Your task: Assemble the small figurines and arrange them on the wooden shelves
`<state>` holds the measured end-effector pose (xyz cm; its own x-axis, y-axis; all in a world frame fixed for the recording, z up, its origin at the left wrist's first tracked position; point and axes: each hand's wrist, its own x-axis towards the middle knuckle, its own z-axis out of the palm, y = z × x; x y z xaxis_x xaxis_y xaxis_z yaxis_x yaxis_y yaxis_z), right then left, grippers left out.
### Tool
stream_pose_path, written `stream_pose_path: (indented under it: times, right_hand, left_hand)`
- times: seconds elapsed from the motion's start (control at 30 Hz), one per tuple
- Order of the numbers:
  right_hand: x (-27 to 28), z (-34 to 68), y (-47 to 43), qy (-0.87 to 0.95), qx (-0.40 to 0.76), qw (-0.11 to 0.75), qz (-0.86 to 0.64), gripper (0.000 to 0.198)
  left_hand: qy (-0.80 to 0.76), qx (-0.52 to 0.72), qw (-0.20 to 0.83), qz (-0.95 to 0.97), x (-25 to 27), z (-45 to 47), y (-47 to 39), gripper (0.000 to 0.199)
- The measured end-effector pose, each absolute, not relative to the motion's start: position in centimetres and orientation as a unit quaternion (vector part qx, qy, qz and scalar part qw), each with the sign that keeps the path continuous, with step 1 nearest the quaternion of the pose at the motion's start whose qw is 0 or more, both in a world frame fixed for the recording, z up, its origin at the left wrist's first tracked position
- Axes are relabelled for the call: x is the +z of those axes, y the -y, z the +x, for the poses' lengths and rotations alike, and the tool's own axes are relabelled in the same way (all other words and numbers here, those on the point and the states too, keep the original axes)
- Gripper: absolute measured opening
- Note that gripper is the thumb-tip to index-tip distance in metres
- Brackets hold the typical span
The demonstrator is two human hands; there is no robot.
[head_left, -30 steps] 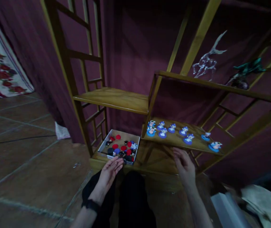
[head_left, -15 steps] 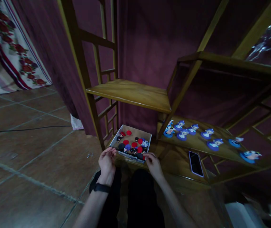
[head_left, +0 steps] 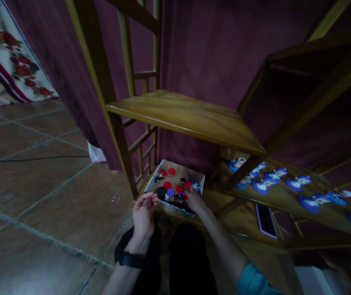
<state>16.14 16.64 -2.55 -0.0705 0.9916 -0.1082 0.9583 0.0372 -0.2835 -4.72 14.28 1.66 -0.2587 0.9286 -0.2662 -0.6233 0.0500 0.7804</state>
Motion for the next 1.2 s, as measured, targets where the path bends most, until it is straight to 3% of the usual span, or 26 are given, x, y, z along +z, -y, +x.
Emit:
stream_pose_path:
  times: [0.1,0.3,0.47,0.8,1.03,1.2]
  right_hand:
    - [-2.7,16.6,-18.1,0.7,0.162,0.072,-0.692,0.043]
    - [-3.3,16.7,-21.0,0.628,0.235,0.211,-0.712,0.037]
    - [-3.7,15.8,-22.6,0.612,0.255,0.235,-0.711,0.036]
    - [-2.3,14.6,-20.7,0.632,0.213,0.095,-0.739,0.021]
    - [-1.1,13.4,-20.7,0.619,0.214,0.042,-0.755,0.04]
    - [-1.3,13.7,-20.4,0.619,0.231,0.04,-0.75,0.034]
  left_hand:
    - [-0.428,0.657,0.595,0.175,1.3,-4.8,-14.6,0.02]
    - [-0.426,0.649,0.605,0.179,0.7,-4.6,-14.9,0.021]
    - [-0.433,0.641,0.606,0.184,0.8,-4.4,-14.9,0.02]
    - [-0.437,0.637,0.604,0.196,0.6,-4.1,-15.1,0.02]
    - [-0.44,0.632,0.606,0.198,0.4,-3.9,-15.3,0.021]
    - [-0.442,0.626,0.607,0.212,0.7,-3.7,-15.1,0.019]
